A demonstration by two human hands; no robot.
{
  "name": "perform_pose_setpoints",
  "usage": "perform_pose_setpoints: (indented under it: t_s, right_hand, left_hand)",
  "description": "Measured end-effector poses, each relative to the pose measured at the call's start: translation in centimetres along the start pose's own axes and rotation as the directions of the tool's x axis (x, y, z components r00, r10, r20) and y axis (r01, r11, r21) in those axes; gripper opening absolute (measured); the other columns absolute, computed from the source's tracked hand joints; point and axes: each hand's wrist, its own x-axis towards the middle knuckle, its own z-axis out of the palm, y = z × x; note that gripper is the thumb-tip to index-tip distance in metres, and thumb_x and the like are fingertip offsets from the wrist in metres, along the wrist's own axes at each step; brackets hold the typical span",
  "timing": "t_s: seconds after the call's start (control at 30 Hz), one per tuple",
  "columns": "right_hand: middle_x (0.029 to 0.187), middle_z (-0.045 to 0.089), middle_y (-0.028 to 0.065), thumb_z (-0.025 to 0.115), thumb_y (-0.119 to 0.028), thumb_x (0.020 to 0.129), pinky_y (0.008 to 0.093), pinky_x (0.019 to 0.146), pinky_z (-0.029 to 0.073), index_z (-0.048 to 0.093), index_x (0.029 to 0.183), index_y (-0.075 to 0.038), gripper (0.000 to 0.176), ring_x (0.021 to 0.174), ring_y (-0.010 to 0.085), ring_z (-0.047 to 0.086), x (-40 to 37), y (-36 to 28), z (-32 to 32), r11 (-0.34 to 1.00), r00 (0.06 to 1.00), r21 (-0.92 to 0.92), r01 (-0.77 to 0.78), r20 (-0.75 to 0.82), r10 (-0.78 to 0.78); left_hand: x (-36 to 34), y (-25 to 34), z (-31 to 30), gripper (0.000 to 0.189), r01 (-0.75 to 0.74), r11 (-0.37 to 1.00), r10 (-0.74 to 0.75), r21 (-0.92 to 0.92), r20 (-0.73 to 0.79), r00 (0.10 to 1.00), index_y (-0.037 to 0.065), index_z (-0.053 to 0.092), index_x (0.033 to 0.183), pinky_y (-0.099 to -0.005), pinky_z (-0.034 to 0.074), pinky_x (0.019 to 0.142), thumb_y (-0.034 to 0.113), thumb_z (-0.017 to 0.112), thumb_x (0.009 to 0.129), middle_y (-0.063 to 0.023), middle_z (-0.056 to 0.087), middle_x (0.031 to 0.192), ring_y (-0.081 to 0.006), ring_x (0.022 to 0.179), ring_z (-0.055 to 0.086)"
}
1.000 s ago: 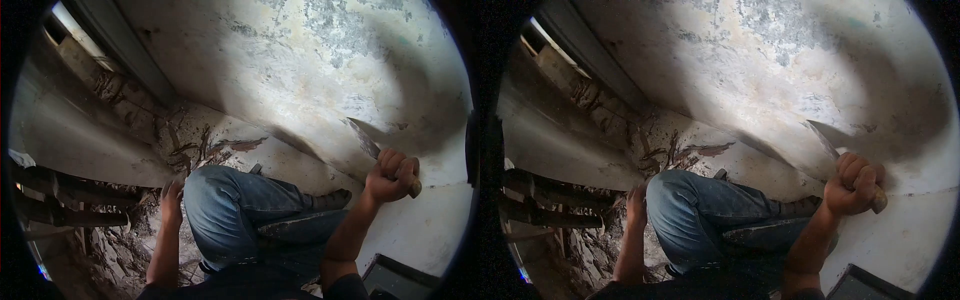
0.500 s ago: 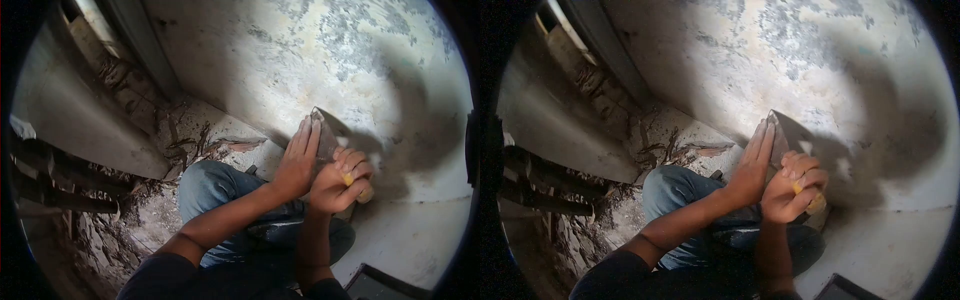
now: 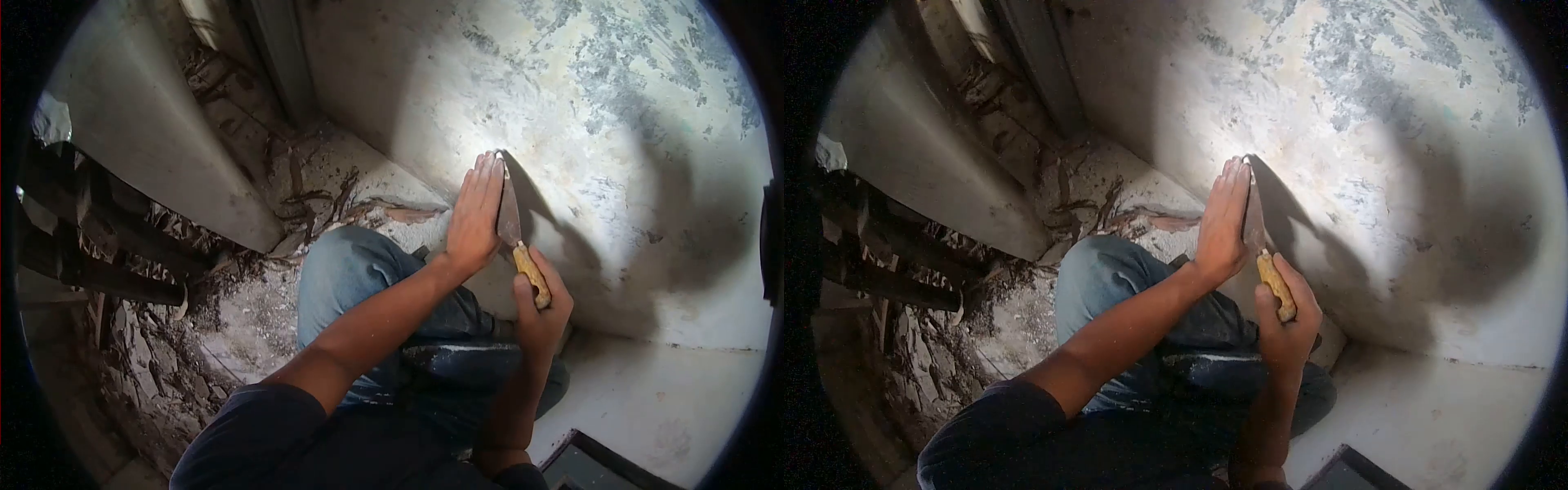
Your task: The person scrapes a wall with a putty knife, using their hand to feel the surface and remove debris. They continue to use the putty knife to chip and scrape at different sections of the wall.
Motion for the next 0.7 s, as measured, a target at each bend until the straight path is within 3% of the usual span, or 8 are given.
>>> perform_pose_setpoints:
  t_s: [0.1,0.17,0.27,0.43,0.47,0.53,0.57,0.7]
  right_hand:
    - [0.120,0.069,0.0194,0.062,-0.005,0.092,0.0336,0.091,0.051,0.063,0.127,0.008,0.037,0.101,0.0225,0.066,0.6,0.6,0.4,0.986,0.986,0.023,-0.165,0.034,0.164]
    - [0.110,0.068,0.0121,0.060,-0.003,0.096,0.0266,0.076,0.053,0.063,0.128,0.006,0.033,0.084,0.0125,0.063,1.1,2.9,0.9,0.992,0.997,-0.124,-0.026,0.063,0.034]
    - [0.109,0.068,0.0118,0.059,-0.004,0.098,0.0263,0.076,0.053,0.063,0.127,0.006,0.031,0.084,0.0115,0.063,1.0,4.1,2.6,0.993,0.997,-0.088,0.079,0.011,-0.078]
    - [0.112,0.070,0.0211,0.061,-0.005,0.093,0.0384,0.093,0.051,0.065,0.120,0.007,0.029,0.102,0.0306,0.068,1.1,1.7,3.7,0.937,0.974,-0.263,0.228,0.075,-0.216]
    - [0.112,0.070,0.0211,0.061,-0.005,0.093,0.0384,0.093,0.051,0.065,0.120,0.007,0.029,0.102,0.0306,0.068,0.9,1.5,3.9,0.937,0.975,-0.271,0.222,0.081,-0.207]
    - [0.111,0.067,0.0236,0.061,-0.007,0.093,0.0424,0.092,0.051,0.065,0.118,0.005,0.028,0.103,0.0381,0.067,1.3,1.2,4.3,0.938,0.973,-0.269,0.220,0.122,-0.194]
    - [0.111,0.067,0.0236,0.061,-0.007,0.093,0.0424,0.092,0.051,0.065,0.118,0.005,0.028,0.103,0.0381,0.067,1.5,1.0,4.7,0.937,0.974,-0.274,0.218,0.121,-0.191]
    - [0.107,0.070,0.0202,0.060,-0.005,0.094,0.0376,0.090,0.052,0.067,0.115,0.007,0.025,0.099,0.0309,0.068,3.0,0.7,5.9,0.930,0.967,-0.264,0.255,0.084,-0.241]
  left_hand:
    - [-0.9,0.2,0.4,0.077,0.008,0.999,-0.011,0.050,0.054,0.998,-0.011,0.026,0.152,-0.0515,0.021,0.124,0.003,0.059,0.084,-0.0323,0.029,0.157,-0.0466,0.150,0.024]
    - [-2.0,0.2,1.7,0.072,0.002,0.997,-0.006,0.072,0.060,0.998,-0.012,0.026,0.152,-0.0518,0.022,0.123,0.006,0.056,0.089,-0.0330,0.030,0.156,-0.0473,0.149,0.025]
    - [-2.5,-0.9,2.5,0.064,-0.003,0.999,0.003,0.038,0.000,1.000,-0.013,0.026,0.151,-0.0524,0.023,0.123,0.012,0.052,0.098,-0.0343,0.031,0.155,-0.0489,0.148,0.026]
    - [-3.4,-1.6,3.6,0.061,0.080,0.991,-0.090,-0.105,-0.100,0.991,-0.014,0.026,0.151,-0.0526,0.023,0.122,0.016,0.049,0.103,-0.0363,0.032,0.153,-0.0508,0.147,0.027]
    - [-3.7,-1.6,4.1,0.061,0.305,0.840,-0.346,-0.449,-0.011,0.938,-0.013,0.026,0.151,-0.0515,0.024,0.122,0.016,0.049,0.102,-0.0359,0.032,0.154,-0.0505,0.147,0.027]
    - [-4.1,-1.5,4.3,0.061,0.474,0.524,-0.534,-0.707,0.161,0.830,-0.012,0.026,0.152,-0.0504,0.024,0.122,0.015,0.050,0.102,-0.0354,0.032,0.154,-0.0501,0.147,0.027]
    - [-4.3,-1.6,4.2,0.061,0.393,0.693,-0.472,-0.605,0.033,0.881,-0.010,0.026,0.153,-0.0492,0.024,0.122,0.013,0.049,0.102,-0.0341,0.032,0.155,-0.0492,0.147,0.028]
    - [-2.9,-1.7,3.2,0.060,0.268,0.898,-0.341,-0.349,-0.168,0.925,-0.006,0.027,0.155,-0.0468,0.027,0.121,0.006,0.049,0.100,-0.0300,0.035,0.156,-0.0468,0.147,0.031]
